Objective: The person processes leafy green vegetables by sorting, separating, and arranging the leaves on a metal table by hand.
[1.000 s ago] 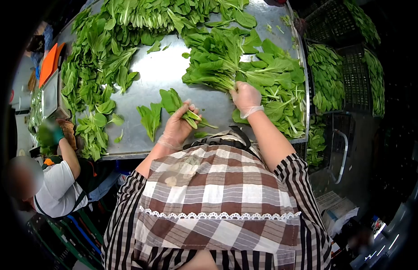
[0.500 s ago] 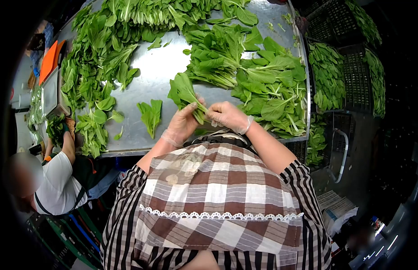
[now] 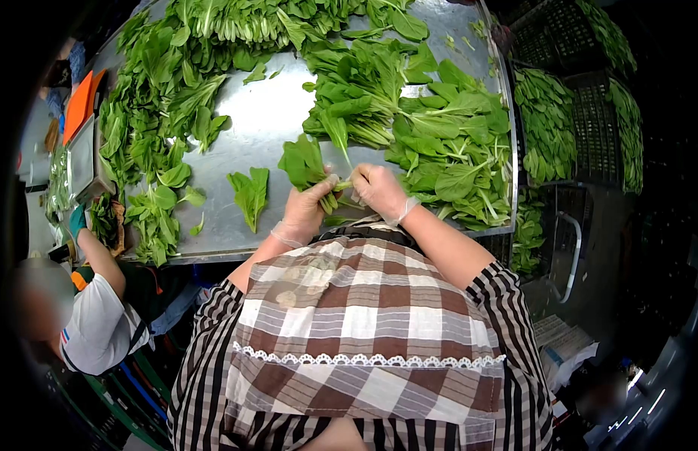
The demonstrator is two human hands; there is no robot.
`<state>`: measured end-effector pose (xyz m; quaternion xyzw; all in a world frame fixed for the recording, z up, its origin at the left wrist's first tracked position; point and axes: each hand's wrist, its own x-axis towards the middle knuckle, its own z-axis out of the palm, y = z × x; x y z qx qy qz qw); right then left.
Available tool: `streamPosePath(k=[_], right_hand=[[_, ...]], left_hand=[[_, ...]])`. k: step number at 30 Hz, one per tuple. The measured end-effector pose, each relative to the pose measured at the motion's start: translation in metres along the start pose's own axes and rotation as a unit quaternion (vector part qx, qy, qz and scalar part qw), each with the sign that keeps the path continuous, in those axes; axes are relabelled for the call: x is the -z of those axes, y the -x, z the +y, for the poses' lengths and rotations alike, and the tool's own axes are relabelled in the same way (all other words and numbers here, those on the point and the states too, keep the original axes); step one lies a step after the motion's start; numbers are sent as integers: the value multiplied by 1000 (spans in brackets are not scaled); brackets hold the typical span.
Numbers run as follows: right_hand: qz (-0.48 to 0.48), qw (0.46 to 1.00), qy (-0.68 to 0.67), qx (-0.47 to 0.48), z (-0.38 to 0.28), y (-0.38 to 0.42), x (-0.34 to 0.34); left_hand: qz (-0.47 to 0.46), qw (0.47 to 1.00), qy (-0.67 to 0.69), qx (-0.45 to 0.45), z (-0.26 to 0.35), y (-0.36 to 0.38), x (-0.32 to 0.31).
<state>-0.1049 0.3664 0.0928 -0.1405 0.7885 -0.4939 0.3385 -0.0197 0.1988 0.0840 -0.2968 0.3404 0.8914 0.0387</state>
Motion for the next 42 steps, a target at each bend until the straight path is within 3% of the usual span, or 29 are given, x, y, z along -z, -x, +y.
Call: streamPosePath(k=[3, 6, 7, 10, 13, 16, 19, 21, 23, 25, 29, 32, 36, 37, 40, 42], right_hand=[[68, 950, 294, 76, 12, -5, 1], [-147, 869, 469, 52, 5, -4, 29], [-145, 887, 437, 39, -6, -4, 36], [84, 917, 390, 22, -7, -22, 47], [167, 871, 461, 34, -3, -42, 53], [180, 861, 470, 73, 12, -51, 54], [165, 899, 399, 65, 14, -48, 57], [104, 968, 225, 35, 11, -40, 59], [36, 998, 44, -7, 5, -26, 58], [-37, 988, -140, -52, -6, -13, 51], [-121, 968, -196, -95, -14, -1, 34], [-173, 973, -143, -55, -12, 0, 21], [-132, 970, 178, 102, -19, -1, 8], [-121, 971, 189, 75, -23, -3, 11], [137, 944, 296, 44, -1, -44, 23], [159, 909, 379, 68, 15, -58, 30]], left_hand=[[14, 999, -23, -21, -2, 5, -2], [11, 999, -17, -36, 5, 5, 6], [11, 999, -5, -46, 6, 3, 10], [19, 998, 41, -54, 7, 0, 12], [-1, 996, 82, -21, -1, -8, 15], [-29, 992, 117, 25, -1, -10, 16], [-29, 988, 148, 34, -4, -12, 25], [-41, 986, 158, 30, -4, -13, 33], [-36, 983, 178, 33, -8, -13, 37], [-36, 980, 191, 38, -9, -14, 35], [-48, 978, 191, 62, -5, -7, 25], [-69, 985, 145, 57, 4, 2, 9], [-77, 996, 49, 8, -5, -2, 14], [-69, 996, 61, 19, -7, -4, 20], [-16, 992, 105, 67, -2, -26, 35], [-6, 989, 131, 65, 1, -26, 36]])
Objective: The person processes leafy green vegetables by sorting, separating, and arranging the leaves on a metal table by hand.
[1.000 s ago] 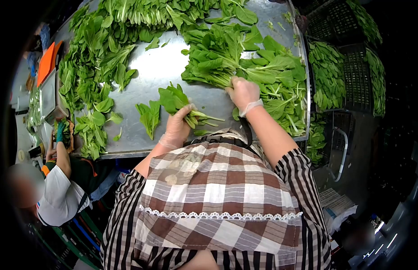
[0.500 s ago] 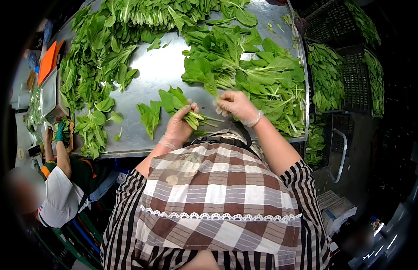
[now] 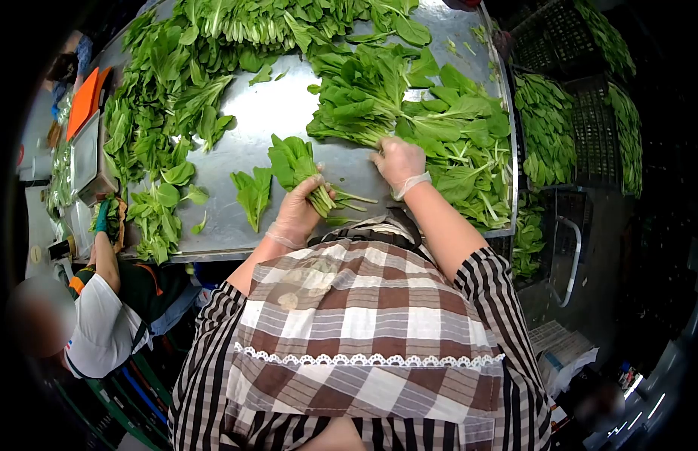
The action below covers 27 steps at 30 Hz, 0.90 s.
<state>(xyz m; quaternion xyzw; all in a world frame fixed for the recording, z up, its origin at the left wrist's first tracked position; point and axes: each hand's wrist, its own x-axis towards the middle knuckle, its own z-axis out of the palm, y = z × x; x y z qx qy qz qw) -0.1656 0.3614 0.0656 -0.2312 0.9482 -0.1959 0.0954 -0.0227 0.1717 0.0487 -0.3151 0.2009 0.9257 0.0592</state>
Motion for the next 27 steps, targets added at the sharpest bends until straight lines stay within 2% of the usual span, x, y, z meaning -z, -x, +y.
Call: streamPosePath(k=[2, 6, 8, 9, 10, 12, 16, 20, 23, 27], right_hand=[[-6, 995, 94, 28, 6, -5, -9], [16, 997, 63, 40, 8, -4, -18], [-66, 989, -129, -25, 10, 0, -20], [-108, 967, -223, -58, 9, 2, -20], [-160, 923, -337, -98, 9, 7, -20], [-252, 781, -544, -174, -1, 16, -6], [-301, 729, -592, -165, -12, 27, 5], [-293, 733, -590, -166, -28, 31, 11], [-244, 819, -502, -132, -38, 42, 6], [-137, 911, -390, -14, -42, 47, -2]], left_hand=[[18, 1000, 10, -3, 1, -1, -1], [29, 999, 25, 14, 4, -1, -9], [23, 999, 37, -1, 3, -3, -2], [21, 999, 43, -8, 2, -3, 2], [32, 998, 48, -11, 2, -3, 6], [52, 997, 55, -14, 4, -2, 8], [23, 997, 68, -1, 1, 1, 7], [21, 998, 56, 4, -3, 6, -4], [-11, 999, 39, -14, -10, 8, 3], [-23, 999, 34, -30, -15, 5, 10]])
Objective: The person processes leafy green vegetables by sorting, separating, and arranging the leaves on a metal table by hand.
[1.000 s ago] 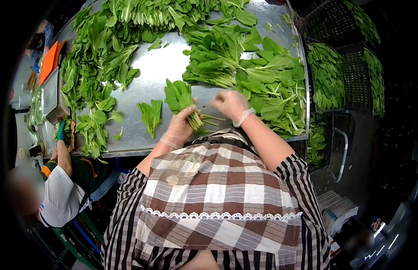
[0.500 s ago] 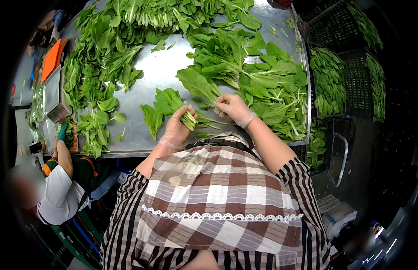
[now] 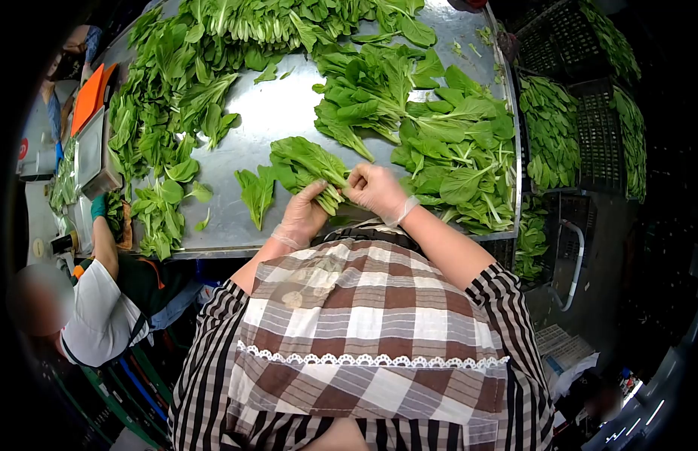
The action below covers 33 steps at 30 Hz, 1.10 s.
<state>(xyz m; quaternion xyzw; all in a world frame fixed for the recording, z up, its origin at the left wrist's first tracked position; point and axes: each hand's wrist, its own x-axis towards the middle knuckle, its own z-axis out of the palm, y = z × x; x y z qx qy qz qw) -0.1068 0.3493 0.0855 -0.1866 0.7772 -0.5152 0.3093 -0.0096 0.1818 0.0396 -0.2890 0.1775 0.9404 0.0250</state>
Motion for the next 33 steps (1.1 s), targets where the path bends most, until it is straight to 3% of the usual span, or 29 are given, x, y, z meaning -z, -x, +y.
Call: streamPosePath(k=[8, 11, 20, 29, 33], right_hand=[[78, 960, 235, 131, -16, 6, -1], [83, 945, 265, 176, -19, 7, -2], [1, 988, 129, 81, -17, -3, 1], [18, 999, 38, 31, -19, -2, -3], [2, 994, -101, -36, -17, -1, -5]], left_hand=[[-72, 996, -58, -15, 3, 12, -10], [-82, 994, -67, -23, 1, 14, -11], [-32, 997, -70, -22, 6, 3, -11], [-5, 994, -90, -68, 9, 1, -19], [-9, 992, -98, -83, 9, 0, -23]])
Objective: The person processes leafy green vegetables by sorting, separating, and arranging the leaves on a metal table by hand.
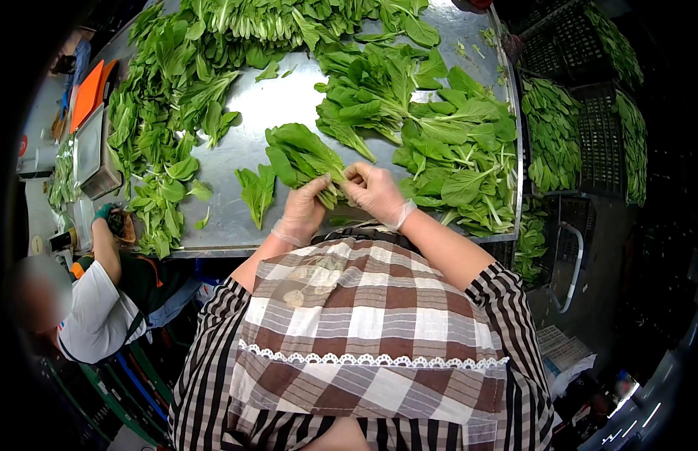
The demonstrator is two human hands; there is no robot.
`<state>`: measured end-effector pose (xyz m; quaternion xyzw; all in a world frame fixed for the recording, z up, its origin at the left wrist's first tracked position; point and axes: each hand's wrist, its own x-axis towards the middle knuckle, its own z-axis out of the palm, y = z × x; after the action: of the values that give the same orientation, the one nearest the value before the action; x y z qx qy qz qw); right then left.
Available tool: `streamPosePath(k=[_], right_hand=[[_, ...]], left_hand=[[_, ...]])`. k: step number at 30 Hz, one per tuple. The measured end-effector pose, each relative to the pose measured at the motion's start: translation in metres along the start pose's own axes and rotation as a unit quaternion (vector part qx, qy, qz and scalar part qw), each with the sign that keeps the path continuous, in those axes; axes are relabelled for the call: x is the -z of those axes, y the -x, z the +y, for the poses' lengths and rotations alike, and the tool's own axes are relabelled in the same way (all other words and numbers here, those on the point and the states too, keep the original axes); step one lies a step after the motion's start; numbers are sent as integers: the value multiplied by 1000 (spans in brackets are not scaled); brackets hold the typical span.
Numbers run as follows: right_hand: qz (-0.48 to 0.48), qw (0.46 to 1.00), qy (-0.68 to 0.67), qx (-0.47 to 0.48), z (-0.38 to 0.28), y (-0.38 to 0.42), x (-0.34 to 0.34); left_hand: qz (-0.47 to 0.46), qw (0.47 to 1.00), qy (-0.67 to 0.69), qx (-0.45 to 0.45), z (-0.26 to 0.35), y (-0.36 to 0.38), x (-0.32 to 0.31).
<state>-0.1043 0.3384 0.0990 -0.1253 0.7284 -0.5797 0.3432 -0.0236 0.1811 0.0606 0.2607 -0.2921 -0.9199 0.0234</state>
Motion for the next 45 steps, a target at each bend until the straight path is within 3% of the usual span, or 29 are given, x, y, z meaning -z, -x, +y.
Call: streamPosePath(k=[11, 15, 17, 20, 21, 23, 25, 27, 30, 33, 35, 37, 39, 40, 42, 43, 45], right_hand=[[-51, 985, -152, -62, 1, 0, 1], [-86, 989, -108, -50, -10, 9, 2], [-104, 990, -84, -35, -12, 9, 3], [-96, 995, -17, -17, 11, 6, 11], [-110, 982, 153, -3, 9, 6, 16], [-130, 869, 476, 29, 3, 6, 27], [-111, 864, 487, 58, -4, 9, 29], [-79, 883, 447, 115, -7, 4, 20], [-41, 847, 481, 221, -18, -17, 0], [-113, 796, 525, 280, 6, -35, -10], [-174, 778, 515, 316, 26, -39, -7], [-228, 765, 524, 296, 25, -31, 3], [-272, 760, 535, 249, 30, -17, 19], [-275, 791, 498, 225, 33, -16, 29], [-273, 850, 415, 173, 19, -10, 37], [-243, 904, 341, 85, 10, -11, 40], [-81, 917, 392, 5, -2, -21, 36]], left_hand=[[15, 999, 44, 23, 3, 3, -2], [10, 996, 76, 46, 3, 6, 7], [29, 997, 74, 9, 4, 12, 8], [77, 993, 87, -16, 30, 22, 7], [94, 993, 64, -40, 37, 22, 23], [129, 986, 6, -101, 58, 28, 48], [155, 972, -73, -158, 88, 45, 53], [170, 962, -144, -161, 110, 54, 80], [201, 945, -222, -133, 129, 65, 105], [215, 922, -312, -74, 123, 65, 133], [211, 897, -371, -114, 110, 62, 137], [207, 864, -418, -189, 92, 53, 154], [300, 704, -604, -222, 87, 51, 137], [340, 605, -681, -236, 86, 51, 126], [318, 640, -673, -188, 85, 51, 107], [293, 645, -682, -181, 84, 48, 106], [265, 658, -682, -177, 81, 46, 102]])
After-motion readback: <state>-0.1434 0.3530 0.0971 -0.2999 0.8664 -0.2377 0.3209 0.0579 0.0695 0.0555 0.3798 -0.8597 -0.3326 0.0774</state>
